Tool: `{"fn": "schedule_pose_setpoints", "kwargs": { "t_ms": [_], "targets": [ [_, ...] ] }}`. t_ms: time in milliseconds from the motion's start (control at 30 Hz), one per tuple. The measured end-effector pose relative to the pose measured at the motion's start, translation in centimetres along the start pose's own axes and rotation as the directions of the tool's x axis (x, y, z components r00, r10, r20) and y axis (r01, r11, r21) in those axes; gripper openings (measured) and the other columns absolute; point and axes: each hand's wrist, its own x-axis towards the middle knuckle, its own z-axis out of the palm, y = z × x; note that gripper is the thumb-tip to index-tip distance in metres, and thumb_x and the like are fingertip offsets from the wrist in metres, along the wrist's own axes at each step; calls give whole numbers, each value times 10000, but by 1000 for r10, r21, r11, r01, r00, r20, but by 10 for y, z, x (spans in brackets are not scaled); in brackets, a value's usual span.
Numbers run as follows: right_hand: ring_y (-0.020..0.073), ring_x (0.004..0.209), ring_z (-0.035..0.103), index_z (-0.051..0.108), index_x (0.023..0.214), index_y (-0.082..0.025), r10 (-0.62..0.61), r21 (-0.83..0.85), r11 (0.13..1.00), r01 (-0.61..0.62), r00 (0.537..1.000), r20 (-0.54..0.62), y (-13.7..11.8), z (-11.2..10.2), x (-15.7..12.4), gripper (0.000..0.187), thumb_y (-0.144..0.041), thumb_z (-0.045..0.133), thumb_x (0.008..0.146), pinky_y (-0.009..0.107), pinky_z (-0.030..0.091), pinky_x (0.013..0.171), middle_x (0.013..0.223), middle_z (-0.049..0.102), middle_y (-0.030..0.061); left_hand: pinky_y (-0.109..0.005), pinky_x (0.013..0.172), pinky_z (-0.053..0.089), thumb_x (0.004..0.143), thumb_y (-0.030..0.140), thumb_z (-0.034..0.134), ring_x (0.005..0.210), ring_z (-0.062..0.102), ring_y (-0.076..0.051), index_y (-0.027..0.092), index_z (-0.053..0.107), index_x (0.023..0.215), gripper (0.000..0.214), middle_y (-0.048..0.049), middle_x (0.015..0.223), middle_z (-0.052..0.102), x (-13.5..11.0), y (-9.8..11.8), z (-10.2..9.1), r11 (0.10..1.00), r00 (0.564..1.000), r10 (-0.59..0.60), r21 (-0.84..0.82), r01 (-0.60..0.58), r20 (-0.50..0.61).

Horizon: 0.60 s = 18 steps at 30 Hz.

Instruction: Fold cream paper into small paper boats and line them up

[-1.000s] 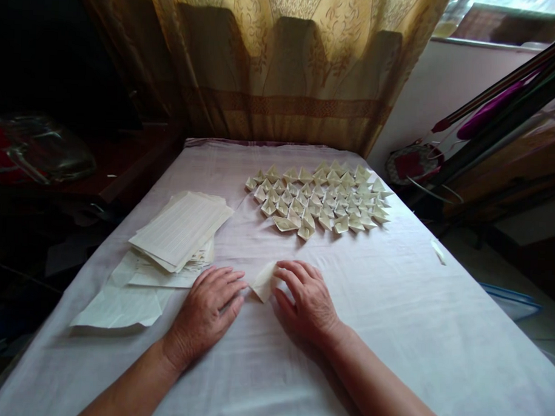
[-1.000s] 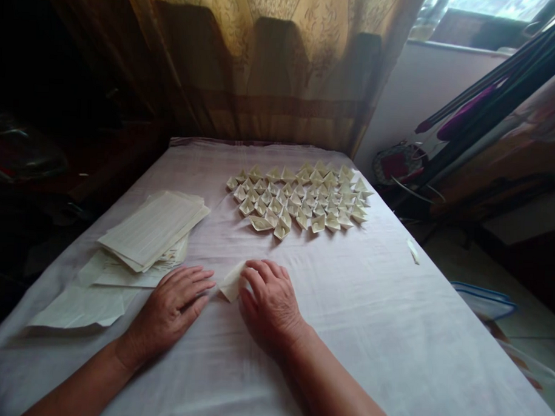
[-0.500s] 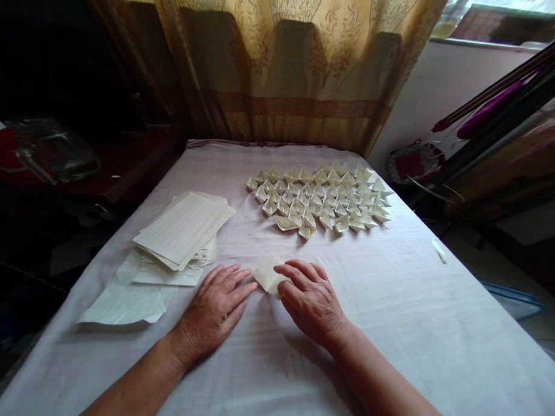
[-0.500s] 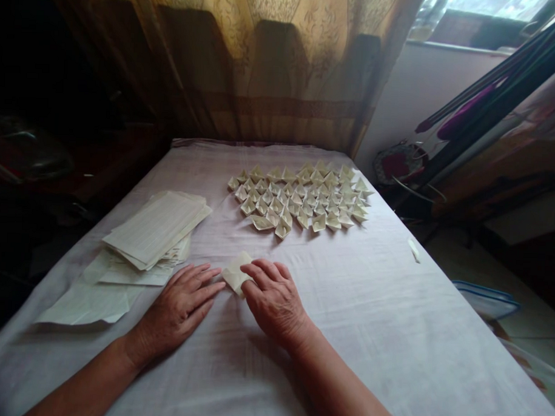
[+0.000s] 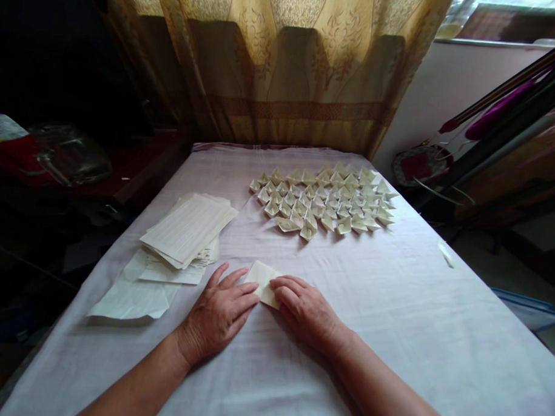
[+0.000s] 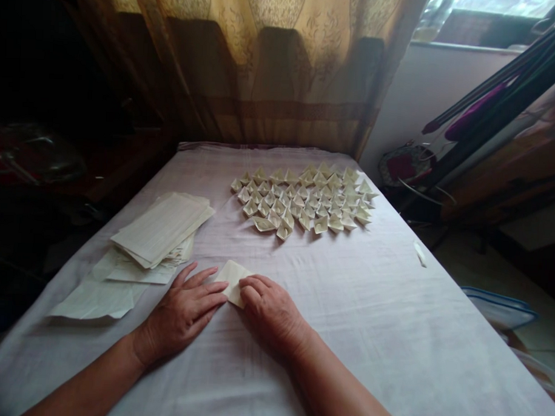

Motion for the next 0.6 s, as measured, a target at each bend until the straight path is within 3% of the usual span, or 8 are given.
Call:
{"fn": "schedule_pose_setpoints", "kwargs": {
  "t_ms": [167,367,600],
  "targets": [
    [222,1042,632,686,1025,-227,17,7,1000,-18,997,74,6,-9,-3,170,-190,552,928,385,519,912,1101,712,73,-551,1152,211,915,187,539,1233,549,-260,276,685,1124,270,-12,1201,706,0,-3,-4,1000,999,7,-25,-6,32],
    [211,1006,630,716,927,-244,94,52,994,-97,994,55,8,-7,-3,121,-274,599,933,378,469,895,1058,726,51,-519,1175,206,905,241,597,1234,549,-254,267,681,1133,244,-7,1226,693,-4,0,1,999,1000,18,-34,-18,-2],
    [185,868,612,667,767,-212,319,47,946,-320,947,33,5,4,4,142,-257,627,896,334,448,812,933,708,52,-389,1076,440,924,157,504,1088,632,-190,174,651,1193,307,-63,1155,708,-3,5,2,996,997,65,-54,-67,-48]
  ]
}}
